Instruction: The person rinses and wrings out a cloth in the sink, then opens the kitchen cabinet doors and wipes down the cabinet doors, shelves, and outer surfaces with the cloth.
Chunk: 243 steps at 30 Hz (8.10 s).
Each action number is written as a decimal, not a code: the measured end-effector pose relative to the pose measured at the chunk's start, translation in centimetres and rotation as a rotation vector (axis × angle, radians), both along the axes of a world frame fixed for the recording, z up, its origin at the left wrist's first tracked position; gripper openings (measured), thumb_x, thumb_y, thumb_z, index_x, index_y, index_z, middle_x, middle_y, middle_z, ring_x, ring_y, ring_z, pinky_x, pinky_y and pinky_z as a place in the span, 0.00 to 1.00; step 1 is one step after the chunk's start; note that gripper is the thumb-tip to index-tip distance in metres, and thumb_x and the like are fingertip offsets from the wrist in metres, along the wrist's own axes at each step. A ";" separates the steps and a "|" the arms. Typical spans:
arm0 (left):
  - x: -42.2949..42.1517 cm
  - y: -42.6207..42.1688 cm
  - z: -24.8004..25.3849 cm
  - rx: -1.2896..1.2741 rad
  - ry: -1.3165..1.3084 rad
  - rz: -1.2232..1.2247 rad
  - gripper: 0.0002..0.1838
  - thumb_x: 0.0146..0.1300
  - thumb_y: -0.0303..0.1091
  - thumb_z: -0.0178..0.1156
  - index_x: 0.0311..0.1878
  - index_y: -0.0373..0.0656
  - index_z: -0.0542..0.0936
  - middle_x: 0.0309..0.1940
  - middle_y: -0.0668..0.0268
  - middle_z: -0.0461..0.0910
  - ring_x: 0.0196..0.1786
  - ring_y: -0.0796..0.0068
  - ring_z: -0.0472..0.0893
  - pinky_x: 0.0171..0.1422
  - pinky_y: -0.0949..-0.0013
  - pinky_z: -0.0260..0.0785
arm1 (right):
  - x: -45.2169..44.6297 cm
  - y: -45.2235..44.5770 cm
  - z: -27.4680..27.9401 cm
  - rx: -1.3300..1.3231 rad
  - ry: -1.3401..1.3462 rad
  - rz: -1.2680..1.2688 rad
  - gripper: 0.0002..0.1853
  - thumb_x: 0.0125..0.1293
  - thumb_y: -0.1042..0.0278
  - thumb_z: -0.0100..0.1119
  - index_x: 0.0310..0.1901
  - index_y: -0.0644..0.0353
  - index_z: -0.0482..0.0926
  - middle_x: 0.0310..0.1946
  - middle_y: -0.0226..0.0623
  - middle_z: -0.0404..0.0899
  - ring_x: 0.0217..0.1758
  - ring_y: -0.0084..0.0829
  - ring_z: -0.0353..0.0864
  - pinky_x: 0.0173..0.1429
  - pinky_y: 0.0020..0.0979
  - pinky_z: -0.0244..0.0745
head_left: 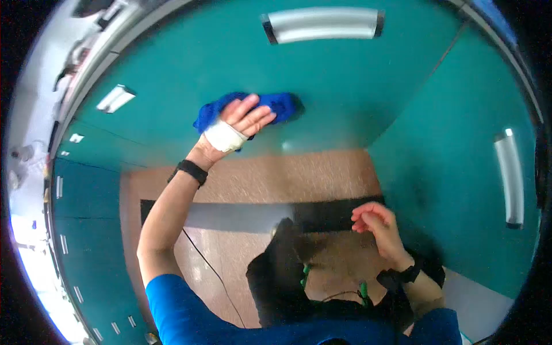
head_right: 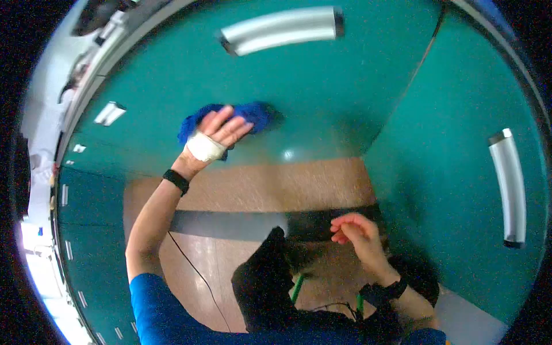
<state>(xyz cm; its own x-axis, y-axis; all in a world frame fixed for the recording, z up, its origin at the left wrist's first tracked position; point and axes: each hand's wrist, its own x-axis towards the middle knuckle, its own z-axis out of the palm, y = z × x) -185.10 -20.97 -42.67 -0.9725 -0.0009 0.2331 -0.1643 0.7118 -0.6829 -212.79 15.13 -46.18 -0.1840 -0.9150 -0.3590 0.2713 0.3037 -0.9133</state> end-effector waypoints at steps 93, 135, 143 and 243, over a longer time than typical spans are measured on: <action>28.8 12.3 10.9 1.752 1.456 0.601 0.31 0.51 0.15 0.53 0.63 0.35 0.75 0.49 0.63 0.83 0.50 0.72 0.82 0.58 0.70 0.74 | 10.3 -23.1 22.3 -0.326 -0.668 -0.470 0.03 0.66 0.68 0.58 0.36 0.53 0.73 0.31 0.31 0.78 0.33 0.28 0.76 0.42 0.34 0.71; -7.7 39.0 14.1 2.172 1.173 -0.353 0.28 0.64 0.29 0.58 0.68 0.39 0.73 0.61 0.48 0.78 0.63 0.55 0.79 0.70 0.58 0.67 | 5.1 12.1 24.9 -0.624 0.771 -0.461 0.38 0.68 0.50 0.51 0.73 0.69 0.66 0.77 0.46 0.63 0.79 0.37 0.61 0.81 0.38 0.52; -16.1 40.6 16.0 1.469 1.220 -0.709 0.31 0.50 0.24 0.67 0.62 0.45 0.81 0.68 0.55 0.72 0.67 0.45 0.69 0.72 0.48 0.63 | 0.4 8.8 32.1 -0.406 0.449 -0.255 0.35 0.78 0.49 0.39 0.77 0.66 0.59 0.76 0.49 0.63 0.79 0.42 0.63 0.82 0.39 0.53; -30.8 15.4 -34.5 1.447 1.187 0.422 0.26 0.53 0.30 0.63 0.59 0.42 0.79 0.62 0.57 0.78 0.60 0.47 0.77 0.68 0.51 0.69 | -13.4 24.2 35.5 0.360 1.634 -0.448 0.41 0.74 0.46 0.54 0.79 0.61 0.55 0.77 0.55 0.56 0.75 0.46 0.66 0.77 0.43 0.65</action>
